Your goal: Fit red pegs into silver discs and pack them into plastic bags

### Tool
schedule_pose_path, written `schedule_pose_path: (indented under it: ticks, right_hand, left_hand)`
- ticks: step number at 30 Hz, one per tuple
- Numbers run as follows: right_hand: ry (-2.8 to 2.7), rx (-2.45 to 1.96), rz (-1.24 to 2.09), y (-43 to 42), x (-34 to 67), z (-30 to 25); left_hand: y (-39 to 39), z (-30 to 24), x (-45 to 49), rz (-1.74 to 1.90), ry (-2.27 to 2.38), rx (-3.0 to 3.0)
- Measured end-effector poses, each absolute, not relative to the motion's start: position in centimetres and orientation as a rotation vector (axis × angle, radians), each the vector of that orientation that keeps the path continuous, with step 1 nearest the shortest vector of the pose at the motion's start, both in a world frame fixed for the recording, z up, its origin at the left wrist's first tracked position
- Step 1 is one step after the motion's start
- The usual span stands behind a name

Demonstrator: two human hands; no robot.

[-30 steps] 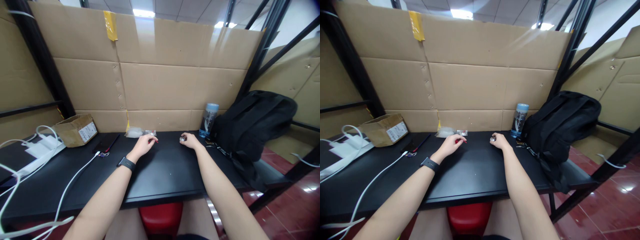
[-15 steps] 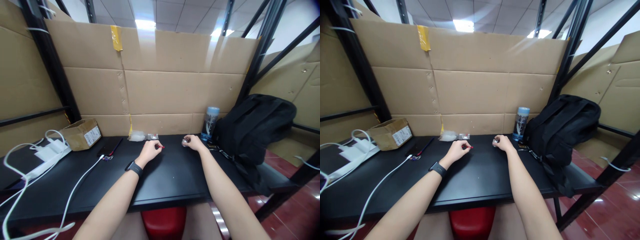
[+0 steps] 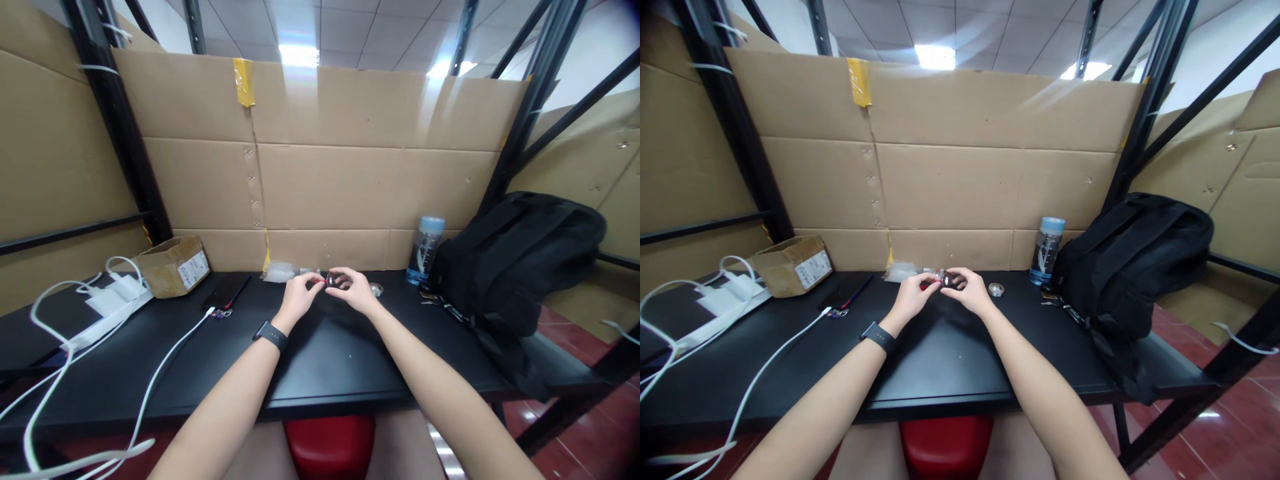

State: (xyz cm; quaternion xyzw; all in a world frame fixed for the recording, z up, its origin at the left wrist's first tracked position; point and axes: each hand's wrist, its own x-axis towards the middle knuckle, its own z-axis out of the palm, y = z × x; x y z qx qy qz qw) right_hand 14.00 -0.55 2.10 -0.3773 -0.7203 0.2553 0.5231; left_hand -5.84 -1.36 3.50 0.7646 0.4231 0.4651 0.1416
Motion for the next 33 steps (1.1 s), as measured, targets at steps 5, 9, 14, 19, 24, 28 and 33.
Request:
schedule_pose_path:
  ticks: [5, 9, 14, 19, 24, 28, 33]
  right_hand:
    - [-1.649, -0.753, 0.685, -1.0, 12.8, 2.1]
    - [-1.698, -0.744, 0.671, -1.1, 13.0, 2.3]
    - [-1.697, -0.772, 0.643, -1.1, 13.1, 2.2]
    - [-1.723, -0.784, 0.623, -1.3, 13.1, 2.3]
    - [-1.782, -0.840, 0.518, -1.5, 13.4, 2.6]
    - [-1.807, -0.888, 0.549, -1.5, 13.5, 2.6]
    - [-1.866, -0.895, 0.583, -1.4, 13.8, 2.9]
  left_hand:
    - [-1.0, 3.1, -5.4, 1.435, 1.231, 2.271]
    - [-0.8, 2.8, -5.3, 1.440, 1.229, 2.291]
    - [-1.0, 2.9, -5.3, 1.413, 1.274, 2.317]
    - [-1.2, 3.1, -5.2, 1.392, 1.324, 2.340]
    - [-1.3, 2.9, -5.1, 1.385, 1.293, 2.351]
    - [-1.5, 2.9, -5.1, 1.400, 1.297, 2.362]
    - [-1.4, 2.8, -5.2, 1.467, 1.327, 2.344]
